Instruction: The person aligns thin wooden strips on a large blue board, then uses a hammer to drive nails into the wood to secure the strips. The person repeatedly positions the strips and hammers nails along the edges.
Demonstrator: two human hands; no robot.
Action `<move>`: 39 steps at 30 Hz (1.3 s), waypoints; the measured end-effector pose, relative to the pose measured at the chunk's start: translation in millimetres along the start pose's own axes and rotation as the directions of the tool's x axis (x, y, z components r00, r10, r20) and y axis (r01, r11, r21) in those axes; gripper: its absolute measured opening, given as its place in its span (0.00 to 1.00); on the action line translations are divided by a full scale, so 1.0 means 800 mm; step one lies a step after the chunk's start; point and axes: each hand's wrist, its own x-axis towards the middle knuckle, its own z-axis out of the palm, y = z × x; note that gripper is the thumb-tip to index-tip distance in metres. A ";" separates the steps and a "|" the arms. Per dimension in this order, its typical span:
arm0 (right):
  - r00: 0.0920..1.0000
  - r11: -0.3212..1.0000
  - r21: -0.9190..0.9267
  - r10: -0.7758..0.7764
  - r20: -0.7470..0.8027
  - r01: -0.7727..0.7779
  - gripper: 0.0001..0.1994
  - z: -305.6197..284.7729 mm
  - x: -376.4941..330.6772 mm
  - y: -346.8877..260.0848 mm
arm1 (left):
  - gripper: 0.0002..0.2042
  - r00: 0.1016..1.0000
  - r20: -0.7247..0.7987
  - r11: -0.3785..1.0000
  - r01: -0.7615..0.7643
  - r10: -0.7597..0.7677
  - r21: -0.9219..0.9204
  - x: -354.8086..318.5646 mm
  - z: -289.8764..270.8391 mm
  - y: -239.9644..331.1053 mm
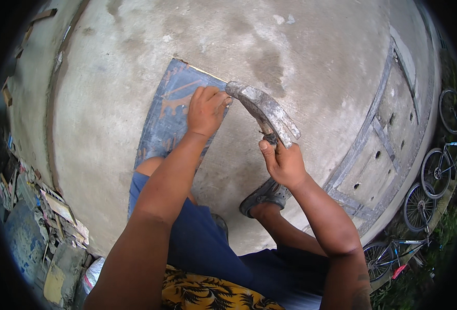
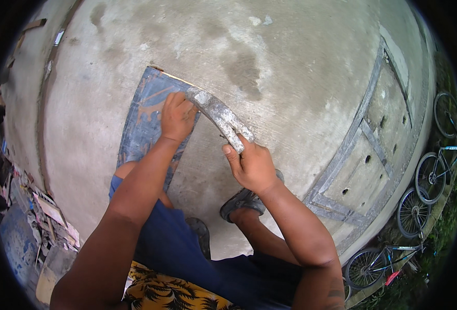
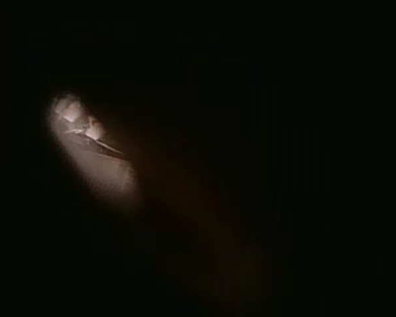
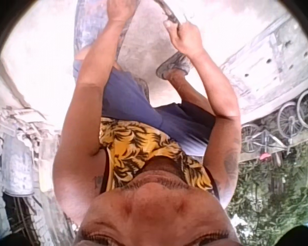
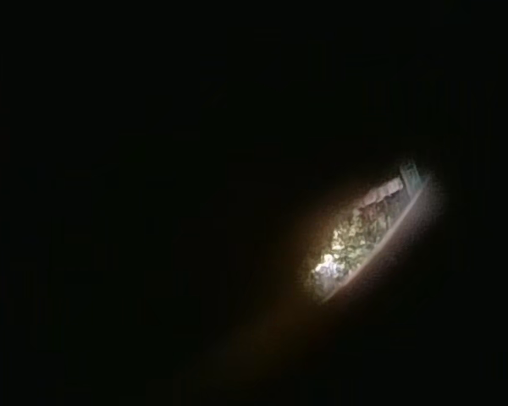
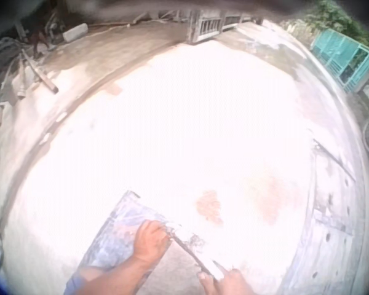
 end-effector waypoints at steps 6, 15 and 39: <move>0.983 0.982 -0.062 0.181 0.043 -0.178 0.18 0.012 0.000 0.005 | 0.08 0.999 0.032 1.000 0.023 -0.023 0.014 -0.001 -0.004 0.002; 0.977 0.977 -0.061 0.208 0.048 -0.205 0.15 0.020 0.003 0.013 | 0.09 0.999 0.041 1.000 -0.001 0.001 0.020 0.001 -0.003 0.001; 0.923 0.902 0.270 0.373 -0.092 -0.337 0.14 0.085 -0.034 -0.049 | 0.16 0.892 0.440 0.900 -0.275 0.107 0.339 0.092 -0.016 -0.043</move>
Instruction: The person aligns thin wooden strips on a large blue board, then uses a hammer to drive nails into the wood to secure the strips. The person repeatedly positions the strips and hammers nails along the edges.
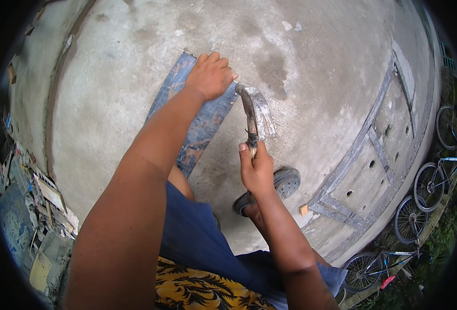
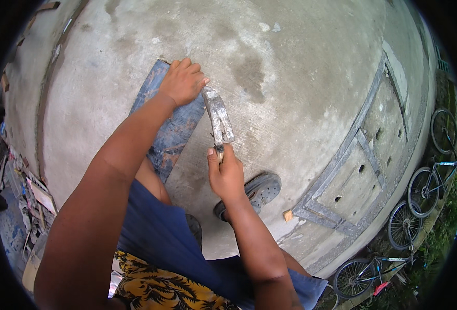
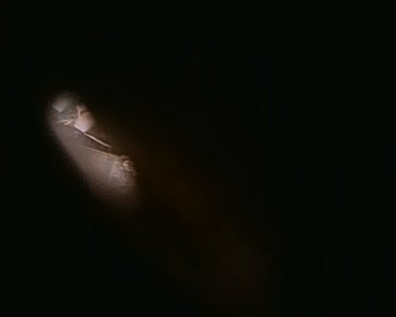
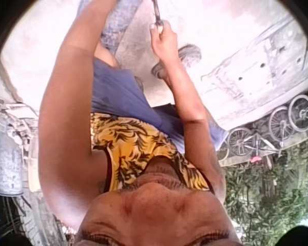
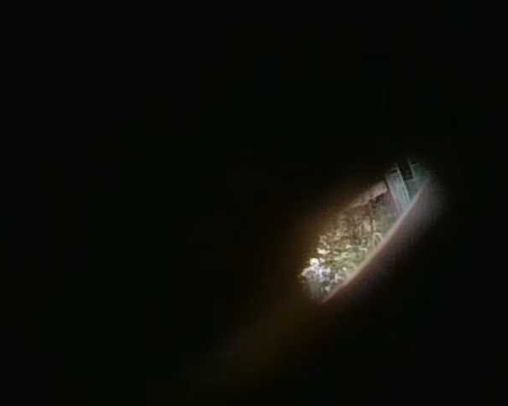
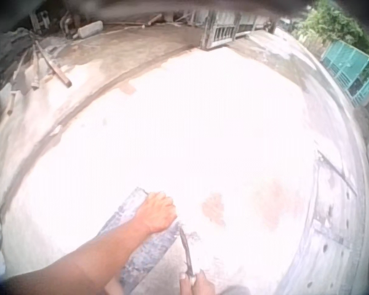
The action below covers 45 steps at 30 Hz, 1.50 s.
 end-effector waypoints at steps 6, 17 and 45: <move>0.997 0.967 0.246 -0.062 -0.050 0.072 0.08 -0.014 -0.001 -0.022 | 0.19 0.998 0.058 0.999 0.002 -0.004 0.037 -0.002 0.001 0.001; 1.000 0.998 -0.064 0.009 0.001 -0.009 0.03 -0.001 0.011 0.024 | 0.22 0.978 0.201 0.998 0.044 -0.053 0.049 0.010 -0.015 0.005; 0.908 0.946 0.072 -0.279 -0.314 0.316 0.05 0.071 0.011 0.067 | 0.22 0.981 0.179 0.997 0.065 -0.071 0.040 0.011 -0.014 0.009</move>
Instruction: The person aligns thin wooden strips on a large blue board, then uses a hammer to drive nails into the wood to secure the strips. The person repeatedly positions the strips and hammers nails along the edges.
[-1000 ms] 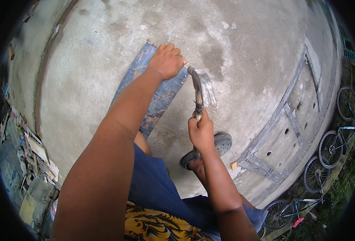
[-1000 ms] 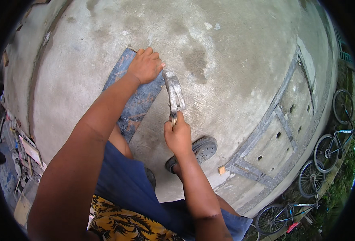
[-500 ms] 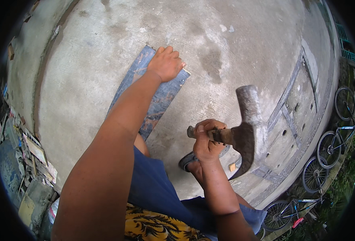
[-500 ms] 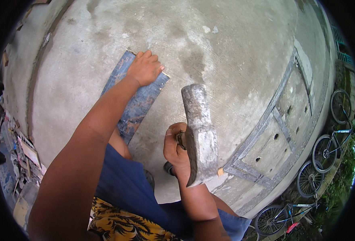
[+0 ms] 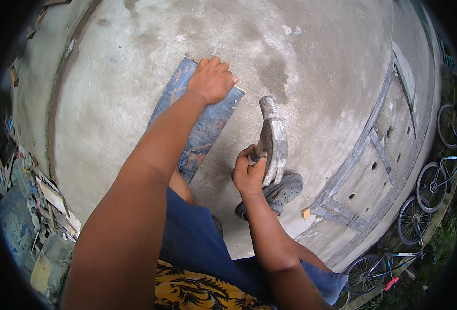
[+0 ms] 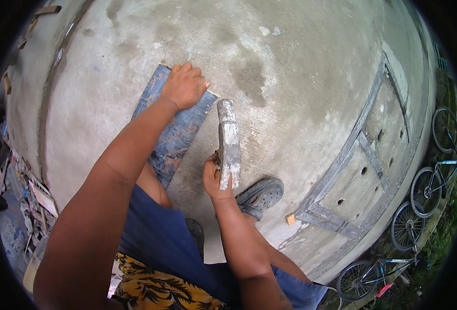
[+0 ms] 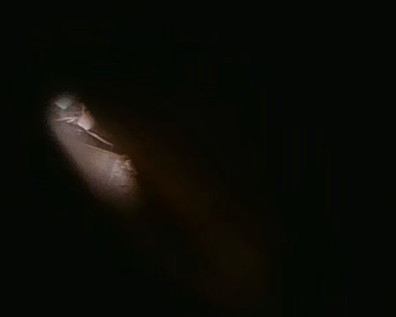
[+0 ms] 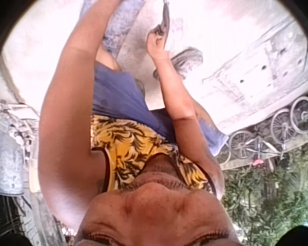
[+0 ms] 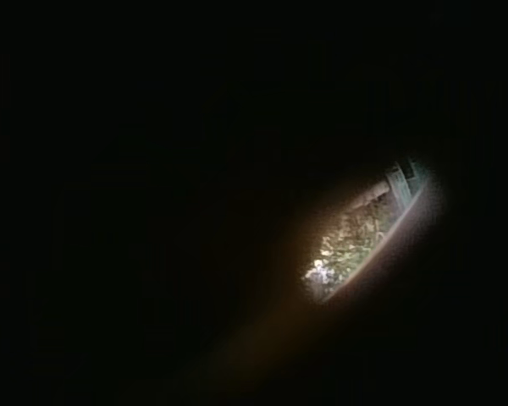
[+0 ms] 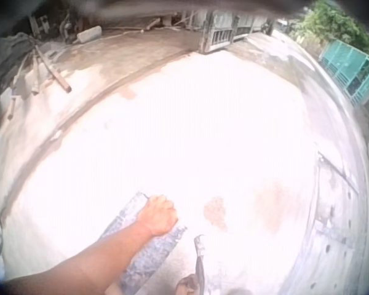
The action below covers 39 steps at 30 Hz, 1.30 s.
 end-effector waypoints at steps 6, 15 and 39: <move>0.917 0.914 0.089 0.389 0.084 -0.396 0.07 -0.015 -0.003 -0.020 | 0.21 1.000 0.021 1.000 0.003 -0.002 -0.029 -0.007 -0.005 0.002; 0.898 0.913 -0.235 0.383 0.217 -0.333 0.08 -0.018 0.018 -0.050 | 0.20 1.000 0.000 1.000 0.004 -0.004 -0.013 -0.004 -0.005 0.000; 0.926 0.561 -0.737 -0.215 0.309 0.376 0.28 -0.137 0.349 0.170 | 0.30 0.536 0.837 0.992 -0.007 0.107 -0.123 0.095 -0.055 -0.017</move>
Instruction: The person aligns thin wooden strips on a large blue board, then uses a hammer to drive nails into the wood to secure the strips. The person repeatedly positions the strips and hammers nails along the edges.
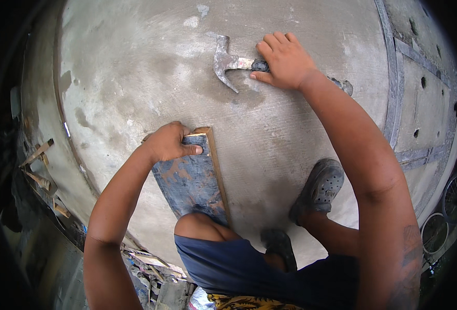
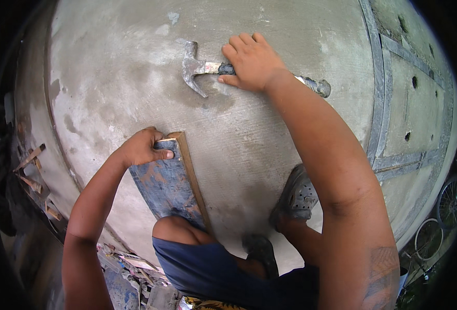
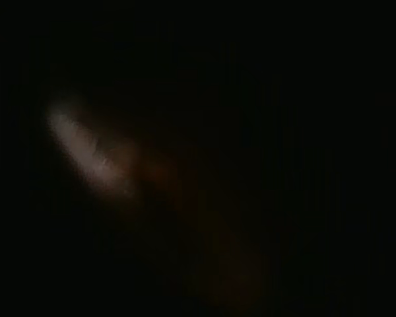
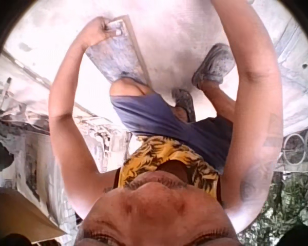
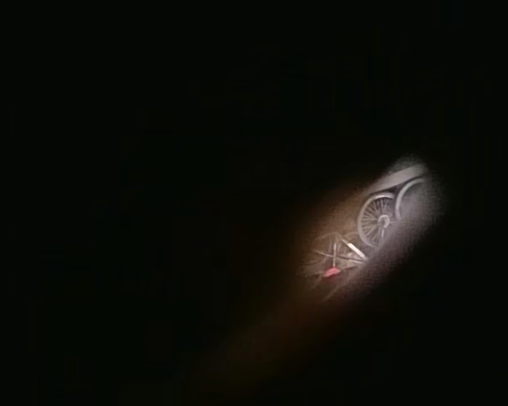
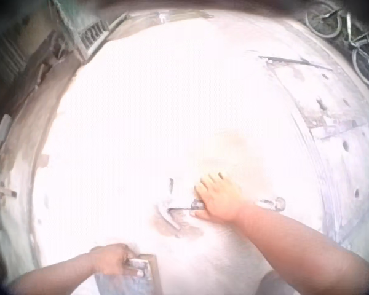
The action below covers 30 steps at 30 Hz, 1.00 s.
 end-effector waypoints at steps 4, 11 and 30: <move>0.994 0.999 0.041 0.010 0.105 -0.015 0.28 -0.005 -0.002 0.009 | 0.31 0.979 -0.187 0.997 -0.078 0.082 0.026 0.001 0.020 0.008; 0.978 0.997 0.078 0.004 0.210 -0.021 0.25 -0.015 0.007 0.009 | 0.29 0.978 -0.171 0.992 -0.114 0.121 0.051 -0.002 0.017 0.005; 0.972 0.938 0.304 0.106 0.210 -0.168 0.29 0.008 0.005 0.006 | 0.25 0.722 -0.072 0.644 0.562 -0.688 -0.519 -0.004 0.186 0.049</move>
